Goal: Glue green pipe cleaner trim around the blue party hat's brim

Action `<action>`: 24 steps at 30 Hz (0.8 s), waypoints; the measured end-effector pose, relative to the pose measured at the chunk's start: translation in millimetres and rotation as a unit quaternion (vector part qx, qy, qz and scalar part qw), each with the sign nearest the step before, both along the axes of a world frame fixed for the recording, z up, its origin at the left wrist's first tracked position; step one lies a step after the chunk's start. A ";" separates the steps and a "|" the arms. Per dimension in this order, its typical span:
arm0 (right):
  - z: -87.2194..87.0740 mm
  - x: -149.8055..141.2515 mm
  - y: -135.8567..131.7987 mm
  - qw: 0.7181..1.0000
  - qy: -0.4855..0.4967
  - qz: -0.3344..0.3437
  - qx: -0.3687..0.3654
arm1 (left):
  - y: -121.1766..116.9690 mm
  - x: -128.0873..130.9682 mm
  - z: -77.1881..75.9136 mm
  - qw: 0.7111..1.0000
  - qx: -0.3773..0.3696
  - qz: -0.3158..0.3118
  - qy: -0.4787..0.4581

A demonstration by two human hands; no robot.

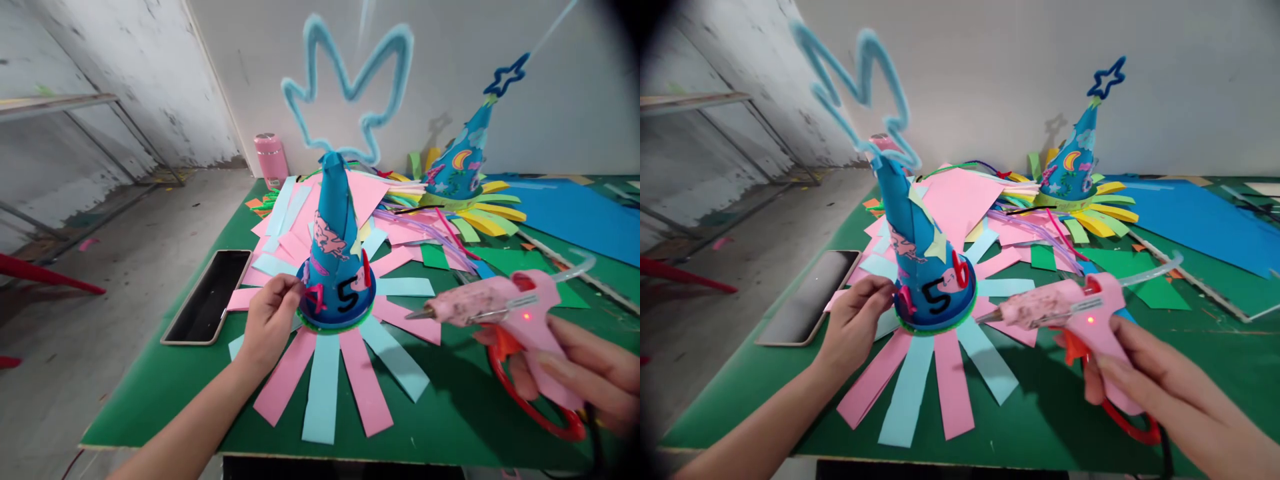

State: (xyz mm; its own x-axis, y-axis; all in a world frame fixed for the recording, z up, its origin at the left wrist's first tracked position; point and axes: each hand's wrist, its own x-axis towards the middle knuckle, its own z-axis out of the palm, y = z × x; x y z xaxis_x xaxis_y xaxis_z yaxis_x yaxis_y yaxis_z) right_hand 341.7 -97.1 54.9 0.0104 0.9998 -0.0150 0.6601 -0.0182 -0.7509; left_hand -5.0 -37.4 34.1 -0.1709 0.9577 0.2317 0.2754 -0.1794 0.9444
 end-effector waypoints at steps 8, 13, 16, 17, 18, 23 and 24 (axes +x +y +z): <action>-22.3 -34.5 7.0 0.994 0.015 0.097 -0.039 | 20.5 4.4 -4.6 0.999 -0.020 0.001 -0.032; -32.5 -32.1 7.7 0.981 -0.097 0.168 -0.014 | 19.7 7.5 -5.7 0.997 0.005 0.057 -0.049; -33.2 -34.6 7.2 0.978 -0.123 0.167 -0.014 | 13.8 4.9 -8.8 0.997 0.021 0.071 -0.034; -32.6 -36.4 7.7 0.977 -0.116 0.179 -0.016 | 12.2 3.4 -9.9 0.997 0.027 0.070 -0.026; -32.0 -38.5 8.3 0.975 -0.105 0.193 -0.017 | 11.2 1.8 -11.1 0.997 0.031 0.067 -0.020; -34.3 -43.7 9.2 0.974 -0.113 0.195 -0.019 | 14.0 -3.0 -15.5 0.998 0.012 0.030 -0.057; -36.1 -43.1 8.4 0.974 -0.127 0.186 -0.018 | 14.9 -2.8 -15.8 0.997 0.001 0.025 -0.068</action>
State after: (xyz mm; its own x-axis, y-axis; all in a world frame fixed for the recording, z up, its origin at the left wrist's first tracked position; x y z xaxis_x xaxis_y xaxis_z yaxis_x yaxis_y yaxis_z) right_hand 298.6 -88.7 18.8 -0.3449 0.9339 -0.0944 0.7907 0.2349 -0.5654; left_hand -7.8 -22.6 18.2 -0.2478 0.9468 0.2054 0.1542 -0.1708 0.9732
